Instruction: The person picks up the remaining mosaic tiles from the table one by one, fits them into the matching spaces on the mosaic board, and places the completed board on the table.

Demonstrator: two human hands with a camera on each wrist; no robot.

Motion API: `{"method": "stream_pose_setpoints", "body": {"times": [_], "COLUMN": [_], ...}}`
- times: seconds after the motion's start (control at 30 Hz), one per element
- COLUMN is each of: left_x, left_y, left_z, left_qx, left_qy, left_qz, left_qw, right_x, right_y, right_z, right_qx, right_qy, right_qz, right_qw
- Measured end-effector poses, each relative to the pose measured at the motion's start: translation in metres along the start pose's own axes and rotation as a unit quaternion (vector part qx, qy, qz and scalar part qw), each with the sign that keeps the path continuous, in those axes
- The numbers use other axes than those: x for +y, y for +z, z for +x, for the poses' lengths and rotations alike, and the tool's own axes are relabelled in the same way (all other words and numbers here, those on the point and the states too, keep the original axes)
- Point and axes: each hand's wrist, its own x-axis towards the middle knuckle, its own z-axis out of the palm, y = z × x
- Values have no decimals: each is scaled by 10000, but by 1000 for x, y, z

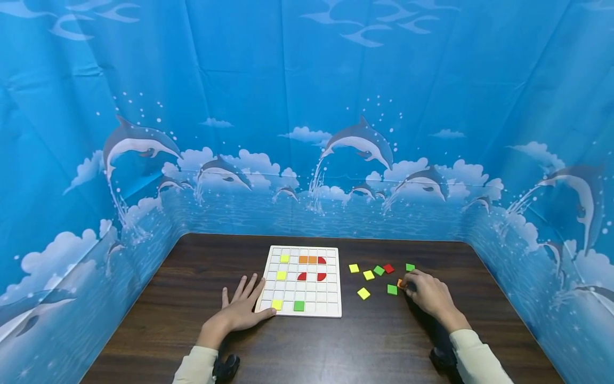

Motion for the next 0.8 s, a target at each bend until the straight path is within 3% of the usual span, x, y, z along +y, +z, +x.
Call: {"method": "stream_pose_setpoints", "body": {"times": [0.13, 0.33, 0.6, 0.8], "left_x": [2, 3, -7, -2], "left_y": [-2, -3, 5, 1], "left_z": [0, -2, 4, 1], "left_qx": [-111, -104, -25, -69], "left_qy": [-115, 14, -7, 9], "left_qz": [58, -139, 51, 1], "left_qw": [9999, 9998, 10000, 10000], "right_x": [-1, -3, -4, -6], "right_y": [1, -2, -2, -3], "right_z": [1, 1, 2, 1], "right_qx": [-56, -128, -27, 83], "right_qy": [82, 115, 23, 174], "right_qz": [-68, -15, -36, 154], "right_qw": [9999, 9999, 10000, 9997]}}
